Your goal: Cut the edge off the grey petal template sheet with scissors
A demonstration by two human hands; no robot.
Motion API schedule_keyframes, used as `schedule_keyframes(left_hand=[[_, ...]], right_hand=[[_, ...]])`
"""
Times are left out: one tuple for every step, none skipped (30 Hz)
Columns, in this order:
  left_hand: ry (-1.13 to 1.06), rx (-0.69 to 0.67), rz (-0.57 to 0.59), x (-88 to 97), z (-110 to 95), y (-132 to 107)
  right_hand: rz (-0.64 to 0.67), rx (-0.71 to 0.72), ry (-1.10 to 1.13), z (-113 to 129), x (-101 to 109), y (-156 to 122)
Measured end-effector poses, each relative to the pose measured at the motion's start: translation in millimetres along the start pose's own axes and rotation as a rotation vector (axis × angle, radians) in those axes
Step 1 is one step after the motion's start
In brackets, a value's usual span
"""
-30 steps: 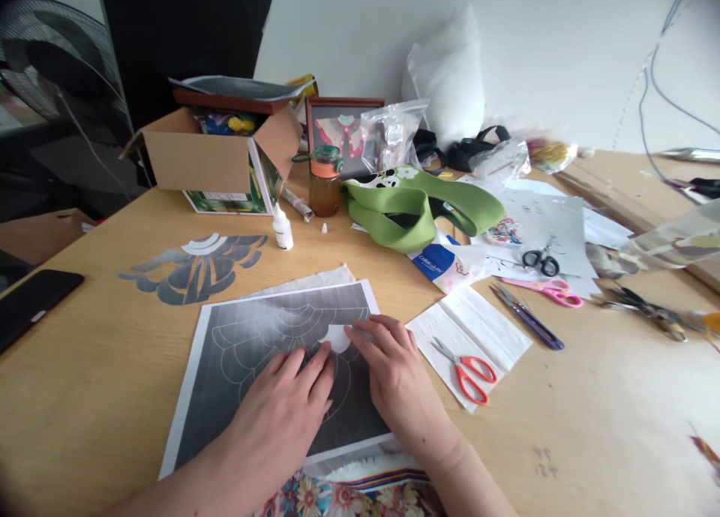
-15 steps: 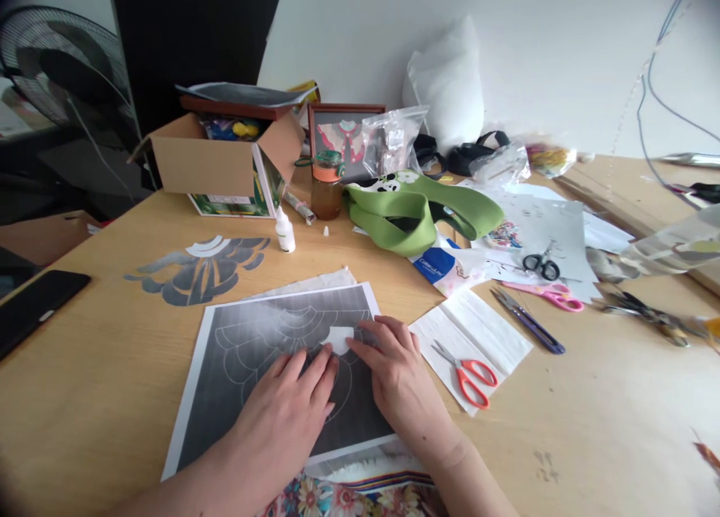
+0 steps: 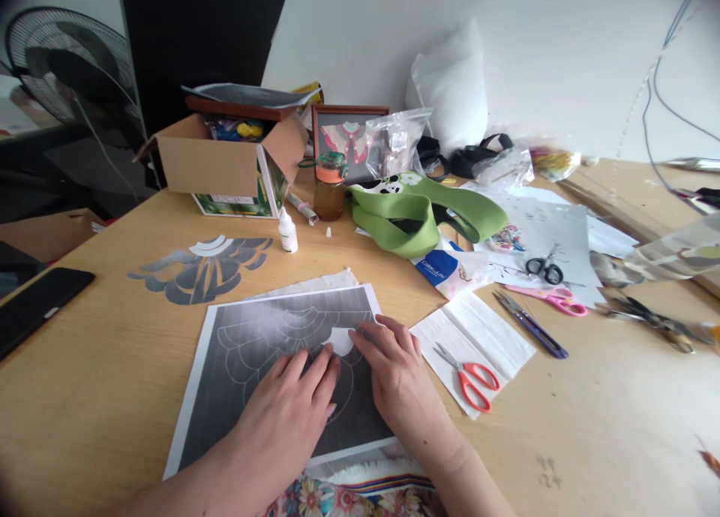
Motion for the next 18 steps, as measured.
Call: schedule_keyframes(left_hand=[[0.001,0.001,0.003,-0.3,0.0,-0.2],[0.001,0.001,0.004,-0.7,0.0,-0.5],[0.001,0.003,0.007,-1.3,-0.1,-0.7],[0.000,0.003,0.008,-1.9,-0.1,-1.0],[-0.001,0.004,0.008,-2.6,-0.2,-1.2],[-0.001,0.004,0.007,-3.2,-0.3,-1.4],[0.000,0.005,0.005,-3.7,-0.2,-1.5],[0.001,0.004,0.003,-4.0,-0.2,-1.4],[0.002,0.006,0.004,-4.1,-0.1,-1.3],[0.001,0.005,0.004,-4.0,0.0,-1.2],[0.000,0.005,0.003,-3.7,0.0,-1.0],[-0.002,0.005,0.004,-3.3,0.1,-0.8],[-0.005,0.004,0.004,-3.0,0.2,-0.7],[-0.009,0.004,0.003,-2.7,0.3,-0.5],[-0.012,0.006,0.005,-2.7,0.4,-0.4],[-0.014,0.007,0.004,-2.7,0.4,-0.3],[-0.015,0.009,0.006,-3.0,0.5,-0.3],[-0.016,0.010,0.007,-3.2,0.4,-0.2]], right_hand=[[0.006,0.001,-0.009,-0.2,-1.0,-0.1],[0.014,0.004,-0.020,-0.2,-2.2,-0.2],[0.021,0.006,-0.031,-0.3,-3.4,-0.3],[0.026,0.007,-0.043,-0.3,-4.5,-0.5],[0.031,0.005,-0.053,-0.3,-5.6,-0.8],[0.036,0.002,-0.062,-0.5,-6.5,-1.0],[0.038,-0.003,-0.069,-0.7,-7.2,-1.2],[0.037,-0.008,-0.072,-1.0,-7.5,-1.4],[0.034,-0.013,-0.073,-1.2,-7.6,-1.5],[0.031,-0.018,-0.073,-1.4,-7.5,-1.6],[0.025,-0.021,-0.072,-1.6,-7.1,-1.6],[0.019,-0.023,-0.070,-1.6,-6.6,-1.5],[0.016,-0.023,-0.068,-1.6,-6.2,-1.5],[0.015,-0.023,-0.066,-1.6,-5.9,-1.4],[0.014,-0.022,-0.063,-1.5,-5.7,-1.4],[0.012,-0.020,-0.060,-1.3,-5.5,-1.3],[0.010,-0.020,-0.058,-1.2,-5.5,-1.2],[0.008,-0.019,-0.056,-1.1,-5.5,-1.2]])
Point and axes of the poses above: each hand's wrist, its own y-axis towards the middle knuckle, its own x-axis out of the back of the hand, z = x × y, the point moved 5 cm from there along y, towards the middle knuckle, and after that the axes turned 14 degrees about -y, right-handed, at the moved point
